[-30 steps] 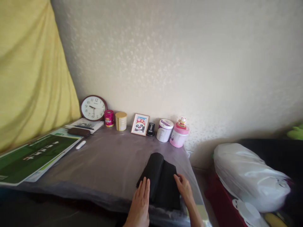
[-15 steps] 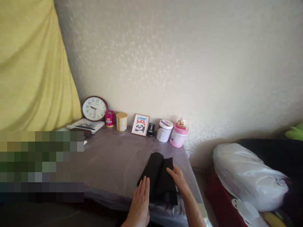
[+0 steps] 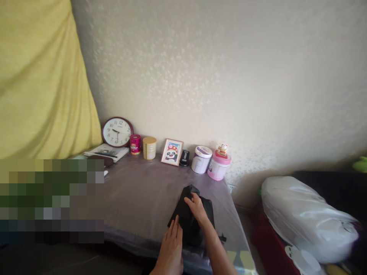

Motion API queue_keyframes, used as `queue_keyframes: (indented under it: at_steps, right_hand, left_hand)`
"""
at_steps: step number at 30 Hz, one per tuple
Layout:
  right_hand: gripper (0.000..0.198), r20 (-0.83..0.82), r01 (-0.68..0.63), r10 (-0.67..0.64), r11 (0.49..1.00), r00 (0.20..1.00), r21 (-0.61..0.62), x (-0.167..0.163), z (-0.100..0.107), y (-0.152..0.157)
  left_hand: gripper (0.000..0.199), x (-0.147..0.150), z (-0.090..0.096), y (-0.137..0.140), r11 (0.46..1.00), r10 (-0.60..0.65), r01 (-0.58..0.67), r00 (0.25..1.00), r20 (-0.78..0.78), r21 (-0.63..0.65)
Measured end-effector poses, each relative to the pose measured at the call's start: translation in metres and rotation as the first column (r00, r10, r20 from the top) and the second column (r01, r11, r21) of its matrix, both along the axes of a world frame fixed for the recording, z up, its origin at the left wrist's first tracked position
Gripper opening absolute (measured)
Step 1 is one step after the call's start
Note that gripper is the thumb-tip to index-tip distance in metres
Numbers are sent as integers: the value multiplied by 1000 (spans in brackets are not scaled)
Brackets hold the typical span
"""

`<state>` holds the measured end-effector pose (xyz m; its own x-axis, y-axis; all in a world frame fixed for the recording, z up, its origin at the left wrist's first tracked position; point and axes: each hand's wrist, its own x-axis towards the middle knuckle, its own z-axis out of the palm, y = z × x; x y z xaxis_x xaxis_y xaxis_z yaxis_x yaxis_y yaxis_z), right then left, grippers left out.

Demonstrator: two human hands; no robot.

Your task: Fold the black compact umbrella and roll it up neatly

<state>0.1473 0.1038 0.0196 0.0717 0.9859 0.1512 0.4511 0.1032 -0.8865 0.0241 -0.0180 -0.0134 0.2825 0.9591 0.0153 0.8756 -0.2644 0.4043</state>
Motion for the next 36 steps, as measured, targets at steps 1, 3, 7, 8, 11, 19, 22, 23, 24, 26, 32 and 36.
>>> queue_keyframes:
  at_steps: [1, 3, 7, 8, 11, 19, 22, 23, 24, 26, 32, 36]
  right_hand:
    - [39, 32, 21, -20, 1000, 999, -21, -1, -1, 1]
    - [41, 88, 55, -48, 995, 995, -78, -3, 0, 2]
    - [46, 77, 11, 3, 984, 997, -179, -8, 3, 1]
    - [46, 58, -12, 23, 981, 998, -193, -9, 4, 1]
    - [38, 28, -111, 119, 973, 992, -203, -12, 8, -2]
    - [21, 300, -298, 305, 952, 904, -70, -23, 25, -21]
    - [24, 378, -367, 337, 930, 862, 8, -23, 27, -31]
    - [24, 407, -383, 334, 923, 850, 43, -22, 26, -34]
    - [23, 437, -395, 323, 915, 840, 83, -20, 26, -38]
    - [22, 481, -418, 295, 892, 826, 171, -16, 23, -44]
    - [27, 502, -441, 248, 841, 828, 312, -1, 6, -33]
    - [28, 544, -375, 167, 879, 822, 296, 6, -6, -6]
  left_hand:
    - [87, -1, -1, 0, 1000, 0, 0, 1000, 15, 7]
    - [88, -5, -4, 1, 1000, 6, -6, 1000, 23, 4]
    - [76, -17, -10, -1, 999, 5, -9, 998, 64, 49]
    - [71, -20, -11, -2, 996, 13, -20, 996, 85, 82]
    - [57, -24, -7, -6, 981, 60, -80, 991, 117, 177]
    - [72, -8, 36, 0, 987, -58, 54, 998, 24, 150]
    - [83, -4, 34, 4, 999, -27, 29, 999, -32, 42]
    - [85, -3, 30, 5, 1000, -20, 20, 999, -44, 16]
    - [86, -2, 26, 6, 1000, -17, 17, 999, -50, -2]
    - [86, -1, 17, 6, 1000, -19, 19, 999, -40, -19]
    - [92, 1, 16, 6, 998, -10, 12, 1000, 25, -66]
    - [94, 2, 22, 7, 994, -5, 8, 1000, 24, -108]
